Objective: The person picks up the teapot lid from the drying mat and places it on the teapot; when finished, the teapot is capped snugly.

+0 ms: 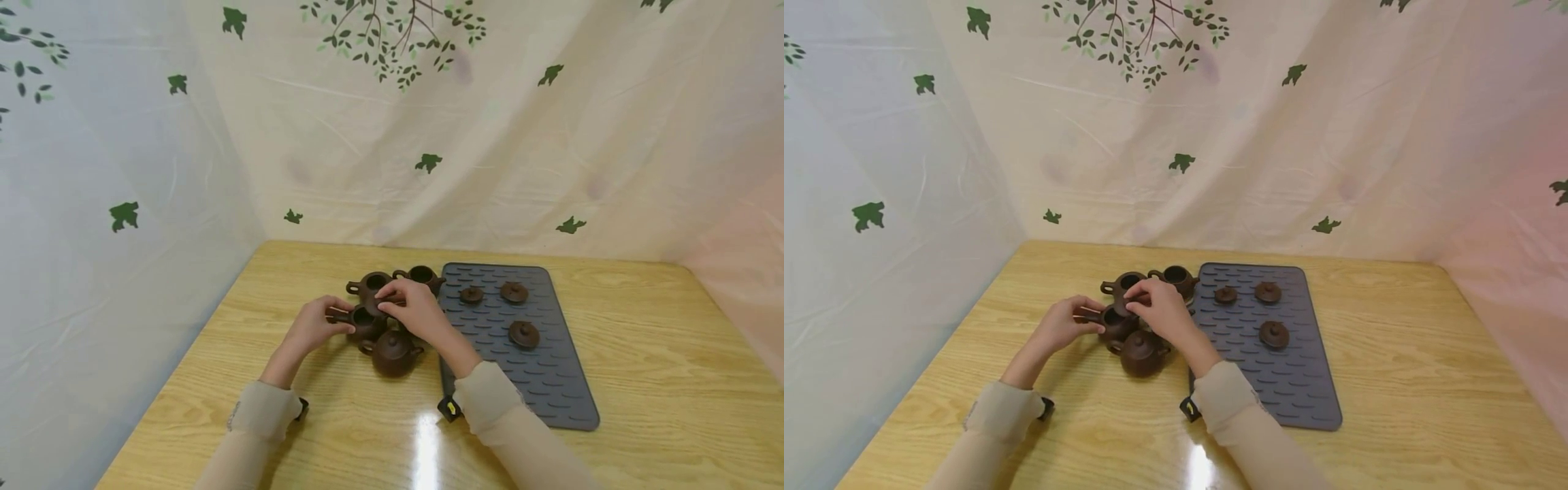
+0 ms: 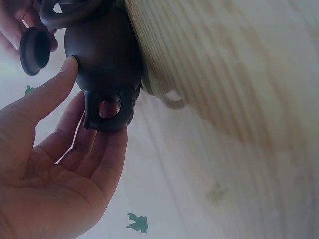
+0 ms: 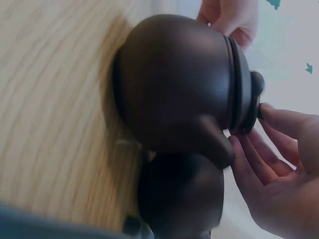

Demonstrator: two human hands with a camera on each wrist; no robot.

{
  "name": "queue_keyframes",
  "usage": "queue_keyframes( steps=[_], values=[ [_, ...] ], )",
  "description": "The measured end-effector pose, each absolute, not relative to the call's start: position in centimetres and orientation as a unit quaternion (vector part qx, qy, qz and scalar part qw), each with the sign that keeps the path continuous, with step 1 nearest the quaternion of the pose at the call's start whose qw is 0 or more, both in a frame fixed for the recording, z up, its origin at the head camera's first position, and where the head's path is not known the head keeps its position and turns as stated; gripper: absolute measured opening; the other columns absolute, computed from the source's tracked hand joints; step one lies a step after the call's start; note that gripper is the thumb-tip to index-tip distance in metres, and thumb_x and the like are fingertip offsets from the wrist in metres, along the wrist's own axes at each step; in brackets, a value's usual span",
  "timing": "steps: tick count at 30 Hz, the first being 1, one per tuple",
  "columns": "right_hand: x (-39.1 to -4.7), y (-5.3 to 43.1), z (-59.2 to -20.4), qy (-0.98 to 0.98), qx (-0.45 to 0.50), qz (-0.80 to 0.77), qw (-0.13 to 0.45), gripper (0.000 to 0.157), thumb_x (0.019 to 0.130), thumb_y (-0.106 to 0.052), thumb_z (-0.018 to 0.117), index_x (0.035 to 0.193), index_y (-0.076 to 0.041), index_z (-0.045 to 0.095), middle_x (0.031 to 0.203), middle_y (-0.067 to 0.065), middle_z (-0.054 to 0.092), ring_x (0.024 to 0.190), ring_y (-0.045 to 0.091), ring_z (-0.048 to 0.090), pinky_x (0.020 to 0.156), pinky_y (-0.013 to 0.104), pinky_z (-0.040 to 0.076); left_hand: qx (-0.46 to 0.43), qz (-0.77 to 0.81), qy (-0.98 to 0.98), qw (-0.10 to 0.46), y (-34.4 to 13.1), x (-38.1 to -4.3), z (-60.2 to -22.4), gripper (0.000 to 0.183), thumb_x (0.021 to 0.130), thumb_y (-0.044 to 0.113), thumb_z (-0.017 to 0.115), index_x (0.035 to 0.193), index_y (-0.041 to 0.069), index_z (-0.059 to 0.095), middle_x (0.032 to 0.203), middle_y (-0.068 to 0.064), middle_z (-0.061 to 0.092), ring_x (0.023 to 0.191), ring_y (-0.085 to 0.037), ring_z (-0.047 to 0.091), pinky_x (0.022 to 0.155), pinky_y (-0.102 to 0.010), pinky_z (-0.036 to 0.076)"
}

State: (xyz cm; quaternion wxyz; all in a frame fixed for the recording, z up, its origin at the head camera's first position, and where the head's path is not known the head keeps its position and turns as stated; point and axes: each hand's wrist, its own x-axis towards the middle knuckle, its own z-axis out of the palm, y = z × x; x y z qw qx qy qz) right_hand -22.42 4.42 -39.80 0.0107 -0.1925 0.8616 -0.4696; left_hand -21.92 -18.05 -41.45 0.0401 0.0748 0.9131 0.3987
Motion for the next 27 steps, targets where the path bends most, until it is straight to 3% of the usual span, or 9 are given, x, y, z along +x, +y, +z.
queue_keyframes(
  steps=[27],
  values=[
    [-23.3,1.3,-41.1,0.891,-0.205,-0.404,0.025,0.012,0.094,-0.018,0.07,0.105,-0.015,0.073,0.108,0.003,0.073,0.099,0.019,0.07,0.086,0.035,0.059,0.077,0.394,0.915,0.039,-18.2,-21.9,-41.4,0.034,0.083,0.012,0.081,0.115,0.008,0.071,0.121,-0.014,0.069,0.111,-0.033,0.068,0.095,-0.047,0.055]
  ],
)
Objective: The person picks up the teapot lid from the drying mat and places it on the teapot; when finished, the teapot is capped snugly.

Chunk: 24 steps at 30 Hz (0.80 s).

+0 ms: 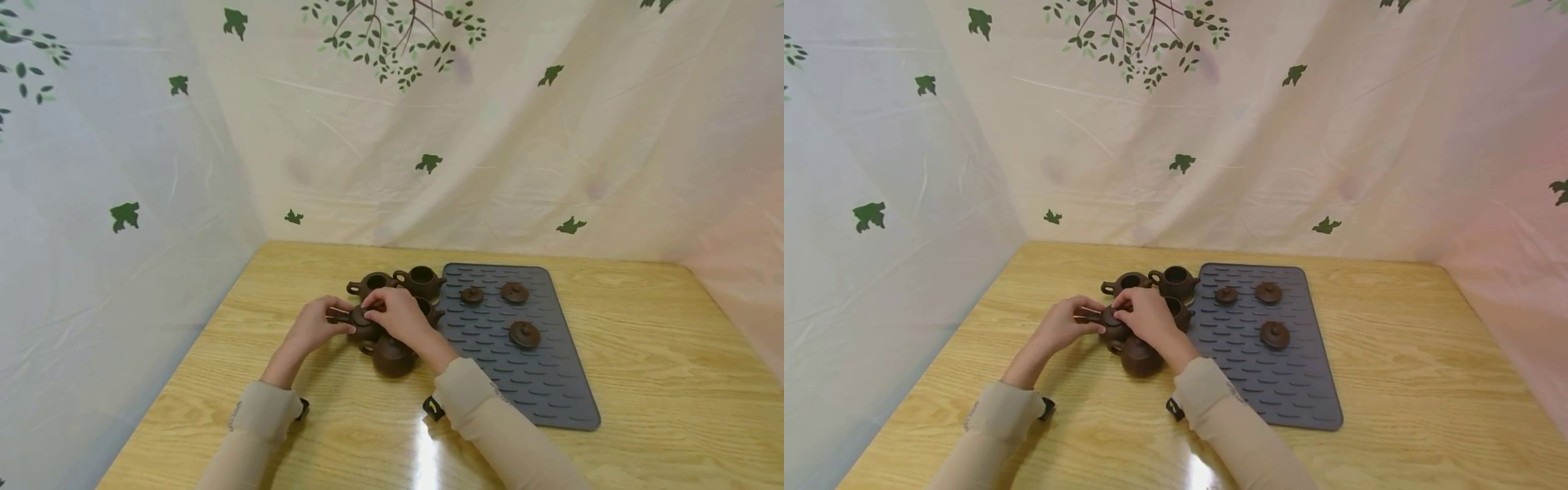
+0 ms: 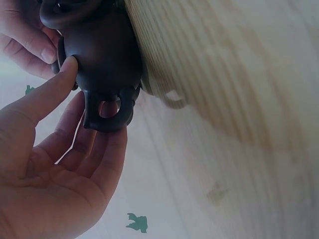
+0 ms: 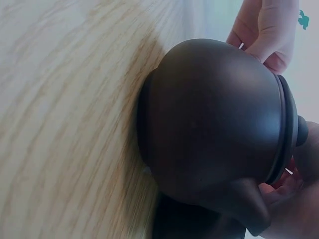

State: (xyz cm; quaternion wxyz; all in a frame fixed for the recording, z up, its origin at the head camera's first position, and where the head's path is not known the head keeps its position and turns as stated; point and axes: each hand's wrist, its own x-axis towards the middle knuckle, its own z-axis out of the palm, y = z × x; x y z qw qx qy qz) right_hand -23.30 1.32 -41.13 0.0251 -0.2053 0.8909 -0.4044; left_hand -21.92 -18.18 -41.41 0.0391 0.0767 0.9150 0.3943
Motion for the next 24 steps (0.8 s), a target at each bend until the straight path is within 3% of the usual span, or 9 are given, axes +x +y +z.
queue_keyframes(
  steps=[6,11,16,20,24],
  values=[
    [-23.41,1.16,-41.17,0.898,-0.201,-0.39,0.025,0.012,0.093,-0.018,0.071,0.105,-0.015,0.074,0.108,0.003,0.073,0.099,0.02,0.07,0.109,0.047,0.045,0.078,0.392,0.916,0.04,-18.2,-21.9,-41.46,0.034,0.084,0.012,0.081,0.115,0.008,0.071,0.121,-0.014,0.069,0.111,-0.034,0.068,0.094,-0.047,0.056],
    [-23.4,1.12,-41.29,0.902,-0.198,-0.383,0.022,0.013,0.093,-0.018,0.071,0.105,-0.016,0.074,0.109,0.003,0.073,0.099,0.02,0.07,0.113,0.049,0.041,0.075,0.394,0.915,0.042,-18.18,-21.95,-41.59,0.033,0.084,0.011,0.081,0.115,0.007,0.071,0.121,-0.015,0.069,0.111,-0.034,0.068,0.094,-0.046,0.056],
    [-23.24,1.13,-41.27,0.905,-0.196,-0.376,0.019,0.013,0.093,-0.019,0.071,0.105,-0.016,0.075,0.11,0.003,0.072,0.099,0.021,0.069,0.106,0.046,0.047,0.079,0.396,0.914,0.04,-18.22,-22.01,-41.78,0.033,0.084,0.011,0.08,0.115,0.006,0.071,0.121,-0.016,0.069,0.111,-0.035,0.068,0.094,-0.046,0.056],
    [-23.13,1.17,-41.27,0.911,-0.195,-0.364,0.017,0.014,0.093,-0.019,0.071,0.106,-0.017,0.075,0.111,0.002,0.071,0.1,0.02,0.069,0.09,0.038,0.057,0.08,0.397,0.914,0.041,-18.21,-22.06,-41.83,0.033,0.084,0.011,0.08,0.116,0.006,0.071,0.121,-0.016,0.069,0.111,-0.035,0.068,0.094,-0.046,0.056],
    [-23.09,1.27,-41.17,0.911,-0.197,-0.361,0.013,0.014,0.093,-0.019,0.071,0.107,-0.017,0.074,0.112,0.002,0.071,0.102,0.02,0.068,0.086,0.035,0.058,0.076,0.398,0.913,0.042,-18.17,-22.15,-41.84,0.033,0.084,0.011,0.08,0.116,0.007,0.071,0.122,-0.015,0.069,0.112,-0.035,0.068,0.095,-0.047,0.056]
  ],
)
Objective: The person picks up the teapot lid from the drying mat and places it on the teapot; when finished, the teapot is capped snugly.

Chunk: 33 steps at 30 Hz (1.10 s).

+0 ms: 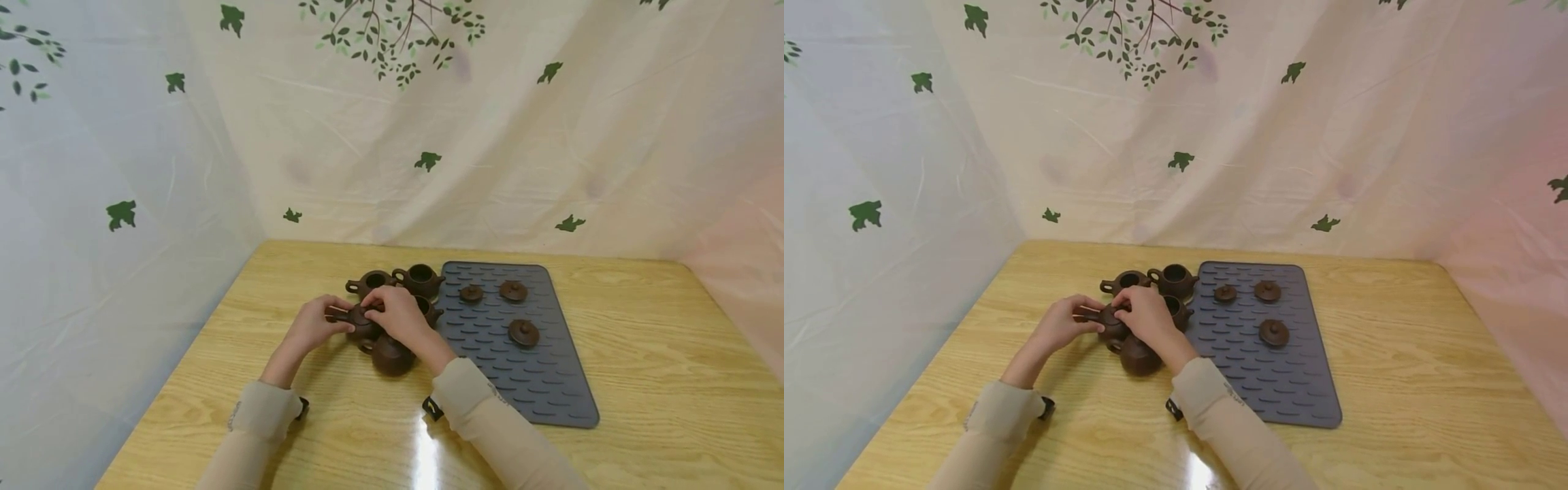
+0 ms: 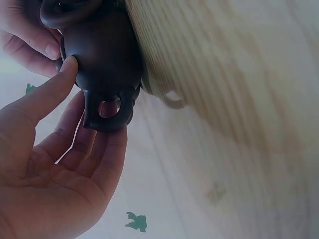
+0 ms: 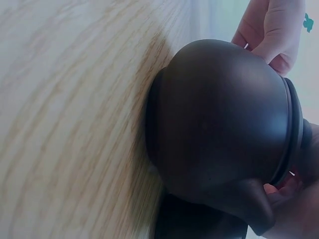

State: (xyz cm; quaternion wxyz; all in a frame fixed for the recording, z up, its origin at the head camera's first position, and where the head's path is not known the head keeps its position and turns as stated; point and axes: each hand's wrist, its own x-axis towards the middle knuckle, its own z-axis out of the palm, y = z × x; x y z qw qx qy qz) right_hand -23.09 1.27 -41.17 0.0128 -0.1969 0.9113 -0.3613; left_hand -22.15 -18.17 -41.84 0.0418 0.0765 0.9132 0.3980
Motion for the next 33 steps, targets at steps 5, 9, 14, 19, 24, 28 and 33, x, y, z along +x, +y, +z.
queue_keyframes(
  steps=[5,9,14,19,24,28,33],
  values=[
    [-23.1,1.6,-41.1,0.906,-0.202,-0.372,0.011,0.015,0.093,-0.015,0.071,0.107,-0.016,0.073,0.113,0.003,0.07,0.103,0.02,0.068,0.087,0.036,0.058,0.083,0.4,0.911,0.047,-18.0,-22.3,-41.6,0.034,0.085,0.011,0.079,0.117,0.008,0.07,0.123,-0.015,0.068,0.113,-0.034,0.067,0.096,-0.047,0.055],
    [-22.9,1.9,-41.2,0.9,-0.211,-0.383,0.013,0.016,0.093,-0.012,0.07,0.109,-0.015,0.072,0.115,0.003,0.069,0.104,0.02,0.068,0.089,0.036,0.058,0.09,0.392,0.914,0.057,-18.0,-22.3,-41.3,0.034,0.086,0.011,0.079,0.118,0.008,0.069,0.125,-0.015,0.067,0.113,-0.034,0.067,0.095,-0.046,0.056],
    [-22.8,2.4,-41.1,0.895,-0.226,-0.384,0.013,0.018,0.093,-0.009,0.069,0.11,-0.015,0.071,0.117,0.004,0.069,0.106,0.021,0.068,0.09,0.036,0.058,0.103,0.372,0.921,0.06,-18.1,-22.2,-40.7,0.036,0.087,0.011,0.077,0.122,0.007,0.067,0.129,-0.015,0.065,0.116,-0.035,0.066,0.096,-0.047,0.055],
    [-22.6,3.4,-40.8,0.89,-0.219,-0.399,0.011,0.019,0.093,-0.007,0.069,0.11,-0.014,0.071,0.116,0.004,0.069,0.105,0.02,0.068,0.09,0.036,0.058,0.121,0.376,0.918,0.039,-17.9,-22.1,-40.1,0.04,0.089,0.011,0.075,0.126,0.004,0.064,0.13,-0.018,0.064,0.119,-0.038,0.063,0.1,-0.049,0.053],
    [-22.2,4.5,-40.6,0.885,-0.202,-0.419,-0.008,0.016,0.093,-0.007,0.069,0.108,-0.014,0.073,0.109,0.002,0.071,0.098,0.018,0.07,0.083,0.034,0.059,0.137,0.388,0.912,0.011,-17.3,-22.0,-39.5,0.038,0.089,0.012,0.075,0.125,0.002,0.065,0.127,-0.017,0.066,0.115,-0.036,0.065,0.099,-0.048,0.054],
    [-21.8,5.7,-40.5,0.88,-0.199,-0.431,-0.025,0.016,0.093,-0.006,0.069,0.107,-0.011,0.073,0.106,0.003,0.072,0.096,0.018,0.071,0.081,0.031,0.06,0.146,0.398,0.906,0.003,-16.4,-21.9,-39.0,0.037,0.09,0.012,0.075,0.124,0.003,0.065,0.126,-0.015,0.067,0.113,-0.034,0.066,0.099,-0.048,0.054],
    [-21.5,7.2,-40.4,0.878,-0.189,-0.437,-0.043,0.017,0.092,-0.005,0.07,0.108,-0.01,0.073,0.106,0.004,0.072,0.096,0.019,0.071,0.081,0.031,0.06,0.159,0.418,0.894,0.001,-15.2,-21.9,-38.6,0.035,0.089,0.009,0.074,0.123,0.003,0.066,0.122,-0.017,0.069,0.11,-0.034,0.067,0.098,-0.048,0.054]
  ],
)
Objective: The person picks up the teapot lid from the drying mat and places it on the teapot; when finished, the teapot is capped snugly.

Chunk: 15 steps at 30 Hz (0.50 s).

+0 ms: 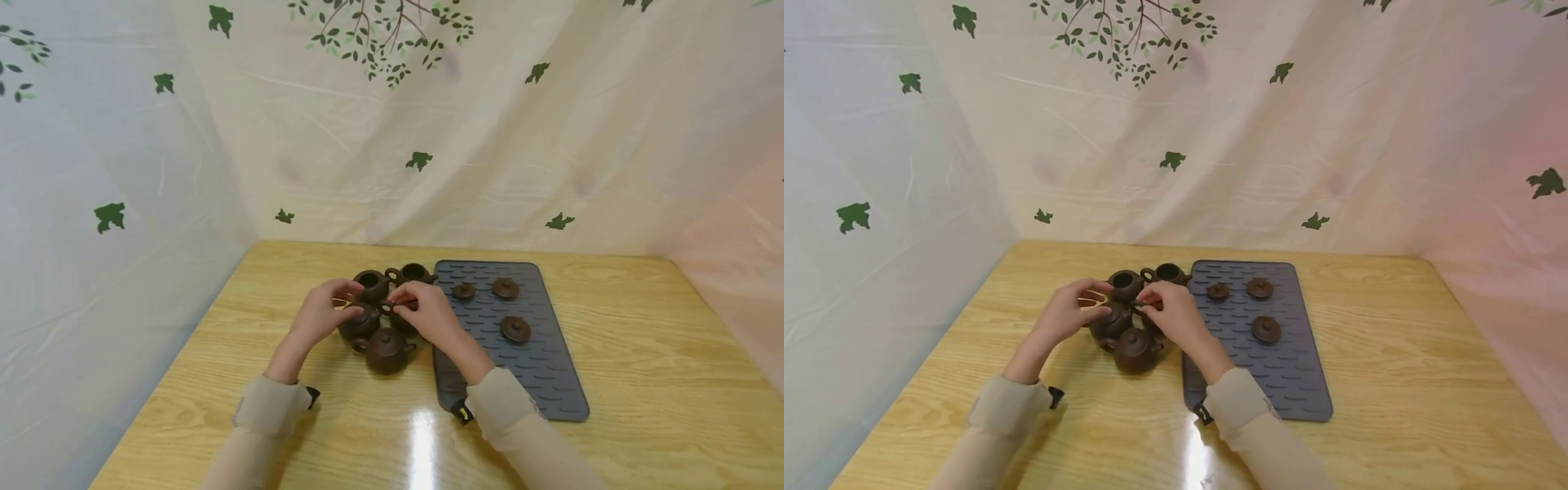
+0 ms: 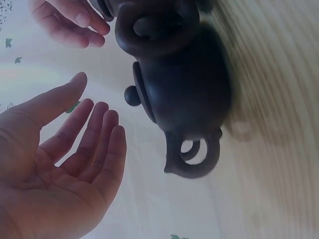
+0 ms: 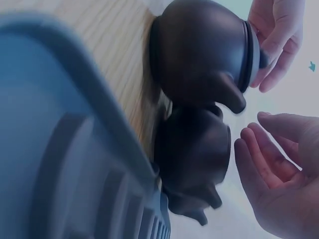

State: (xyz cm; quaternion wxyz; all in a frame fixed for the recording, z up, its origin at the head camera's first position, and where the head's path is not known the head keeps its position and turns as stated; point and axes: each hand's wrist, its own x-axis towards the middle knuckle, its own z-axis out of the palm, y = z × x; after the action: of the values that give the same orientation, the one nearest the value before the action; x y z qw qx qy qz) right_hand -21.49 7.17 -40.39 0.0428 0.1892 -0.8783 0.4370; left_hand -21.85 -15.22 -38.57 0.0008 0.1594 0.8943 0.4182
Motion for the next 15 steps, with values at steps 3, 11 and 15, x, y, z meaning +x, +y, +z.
queue_keyframes(
  steps=[3,11,15],
  values=[
    [-21.5,8.0,-40.5,-0.879,0.184,0.437,0.054,0.017,0.092,-0.007,0.07,0.108,-0.01,0.073,0.106,0.004,0.073,0.096,0.019,0.071,0.082,0.033,0.06,0.164,0.425,0.89,0.002,-14.6,-22.0,-38.6,0.033,0.09,0.008,0.074,0.122,0.003,0.066,0.12,-0.017,0.069,0.108,-0.032,0.067,0.096,-0.046,0.055],
    [-20.7,10.5,-40.2,-0.875,0.177,0.444,0.077,0.015,0.093,-0.009,0.07,0.107,-0.01,0.073,0.106,0.006,0.074,0.096,0.022,0.071,0.084,0.038,0.06,0.167,0.439,0.883,0.009,-12.8,-22.2,-38.8,0.034,0.089,0.008,0.075,0.121,0.002,0.067,0.119,-0.015,0.07,0.105,-0.028,0.068,0.092,-0.041,0.058],
    [-20.4,12.0,-40.1,-0.876,0.167,0.445,0.083,0.015,0.092,-0.009,0.071,0.108,-0.008,0.073,0.105,0.008,0.074,0.094,0.023,0.072,0.083,0.039,0.061,0.18,0.436,0.881,0.008,-12.2,-22.4,-39.0,0.033,0.089,0.01,0.075,0.12,0.001,0.067,0.117,-0.016,0.07,0.102,-0.027,0.069,0.089,-0.038,0.059]
  ],
)
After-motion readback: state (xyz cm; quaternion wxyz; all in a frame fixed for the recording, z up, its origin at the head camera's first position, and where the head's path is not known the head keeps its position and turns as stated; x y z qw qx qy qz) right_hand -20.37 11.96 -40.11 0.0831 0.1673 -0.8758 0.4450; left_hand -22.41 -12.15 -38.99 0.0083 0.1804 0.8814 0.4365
